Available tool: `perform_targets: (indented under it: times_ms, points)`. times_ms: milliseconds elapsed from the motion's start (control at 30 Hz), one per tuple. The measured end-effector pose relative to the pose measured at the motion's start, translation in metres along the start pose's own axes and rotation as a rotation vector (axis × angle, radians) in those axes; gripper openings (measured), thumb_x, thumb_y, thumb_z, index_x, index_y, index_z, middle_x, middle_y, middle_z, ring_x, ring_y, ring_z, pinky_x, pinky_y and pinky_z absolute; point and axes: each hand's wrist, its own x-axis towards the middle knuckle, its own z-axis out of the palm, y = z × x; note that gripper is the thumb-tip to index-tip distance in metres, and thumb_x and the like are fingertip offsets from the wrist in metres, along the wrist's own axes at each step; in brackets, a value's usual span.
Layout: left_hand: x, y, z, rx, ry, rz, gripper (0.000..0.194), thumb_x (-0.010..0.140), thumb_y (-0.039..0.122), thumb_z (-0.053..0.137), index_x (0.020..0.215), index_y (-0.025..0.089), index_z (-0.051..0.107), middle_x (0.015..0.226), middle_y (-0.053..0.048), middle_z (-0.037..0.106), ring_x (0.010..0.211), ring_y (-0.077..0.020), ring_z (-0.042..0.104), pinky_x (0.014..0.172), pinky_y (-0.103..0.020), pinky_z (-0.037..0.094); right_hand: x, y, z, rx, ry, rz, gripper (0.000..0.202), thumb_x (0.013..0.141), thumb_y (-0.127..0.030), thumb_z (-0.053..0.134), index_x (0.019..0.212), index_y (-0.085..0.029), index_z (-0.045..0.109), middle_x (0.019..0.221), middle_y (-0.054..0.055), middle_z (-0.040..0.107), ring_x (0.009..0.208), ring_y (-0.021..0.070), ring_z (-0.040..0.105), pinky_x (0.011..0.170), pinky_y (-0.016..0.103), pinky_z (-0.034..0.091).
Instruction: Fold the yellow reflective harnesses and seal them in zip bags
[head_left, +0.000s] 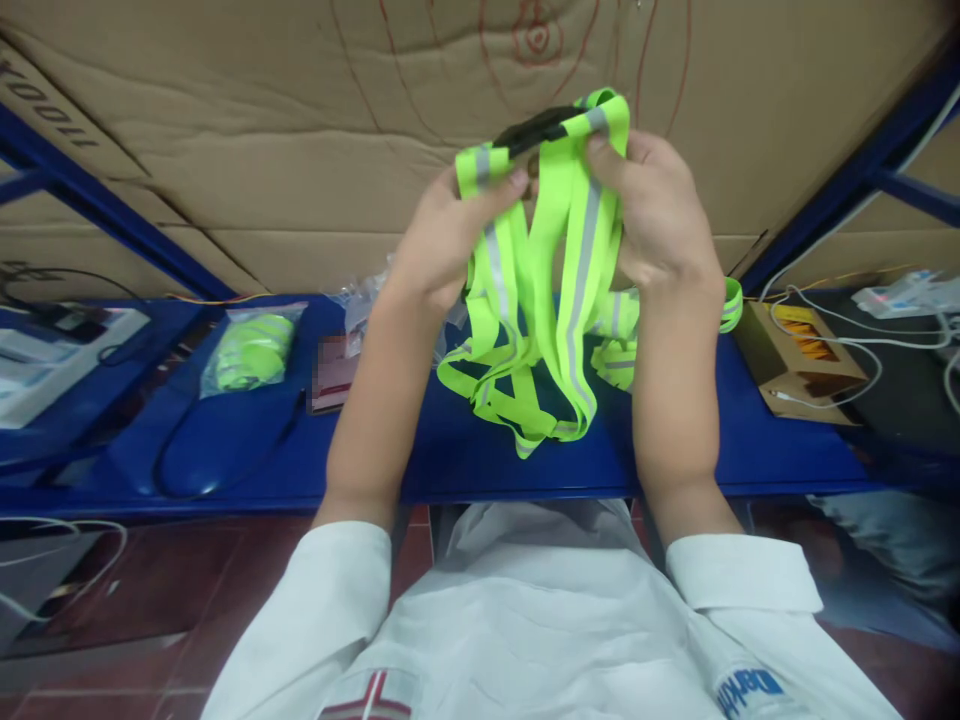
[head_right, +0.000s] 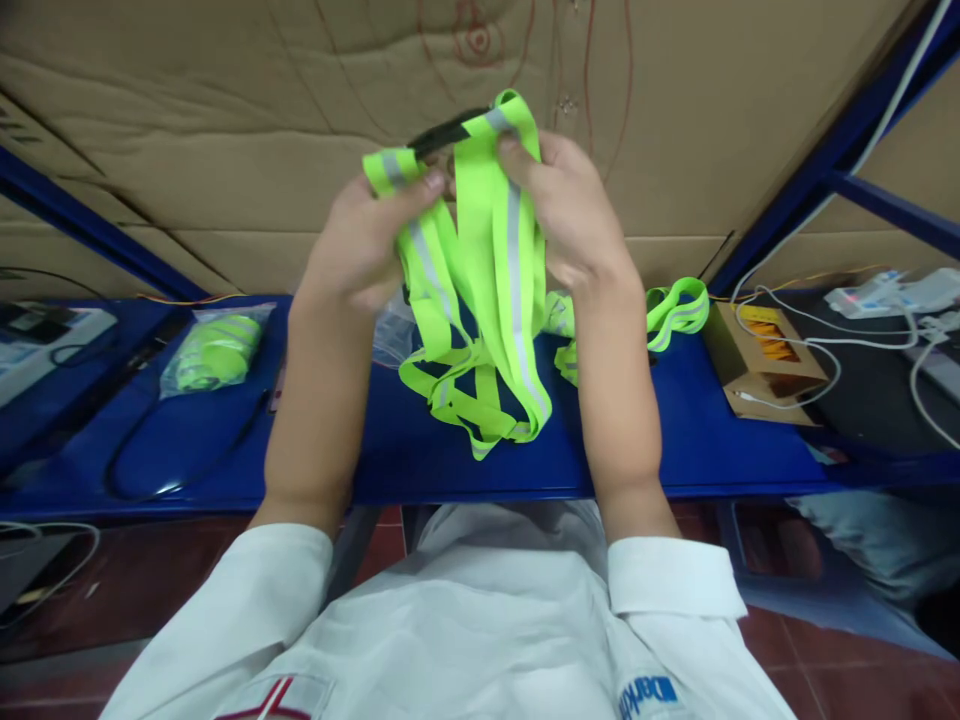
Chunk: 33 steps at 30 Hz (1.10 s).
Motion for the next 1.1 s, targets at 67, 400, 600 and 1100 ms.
perform_targets:
  times_ms: [67,400,600,1100]
  points:
    - [-0.002,-0.004,0.003,0.021,-0.042,-0.041,0.019,0.087,0.028,0.084,0.105,0.024,0.077,0.101,-0.003,0.078,0.109,-0.0274,0.074,0.102,-0.04,0.06,0.003,0.001,0.002,0.059,0.046,0.02,0.032,0.081,-0.061,0.075,0.084,-0.03,0.066,0.089,0.004,0.076,0.089,0.026,0.072,0.084,0.042,0.065]
    - [0.001,0.004,-0.006,-0.071,-0.087,-0.098,0.014,0.094,0.033,0.071,0.084,0.024,0.071,0.082,-0.004,0.07,0.082,-0.0233,0.071,0.086,-0.042,0.06,-0.01,-0.009,0.0,0.011,-0.224,0.079,0.036,0.079,-0.066,0.08,0.09,-0.032,0.071,0.096,0.004,0.078,0.093,0.0295,0.076,0.084,0.045,0.066]
    - [-0.004,0.003,0.003,-0.051,-0.113,0.0,0.016,0.089,0.032,0.083,0.103,0.026,0.076,0.091,-0.002,0.073,0.107,-0.0263,0.073,0.096,-0.038,0.058,-0.004,-0.001,0.012,-0.03,-0.179,0.089,0.046,0.078,-0.076,0.072,0.092,-0.032,0.066,0.1,0.003,0.078,0.1,0.0282,0.076,0.085,0.04,0.064]
    - [0.002,-0.007,0.006,-0.041,-0.033,0.014,0.03,0.07,0.029,0.091,0.096,0.029,0.076,0.107,0.002,0.08,0.118,-0.0295,0.072,0.104,-0.04,0.06,-0.011,-0.002,0.016,0.052,-0.269,-0.002,0.021,0.098,-0.049,0.068,0.095,-0.029,0.068,0.103,0.0,0.077,0.113,0.0228,0.071,0.1,0.036,0.061]
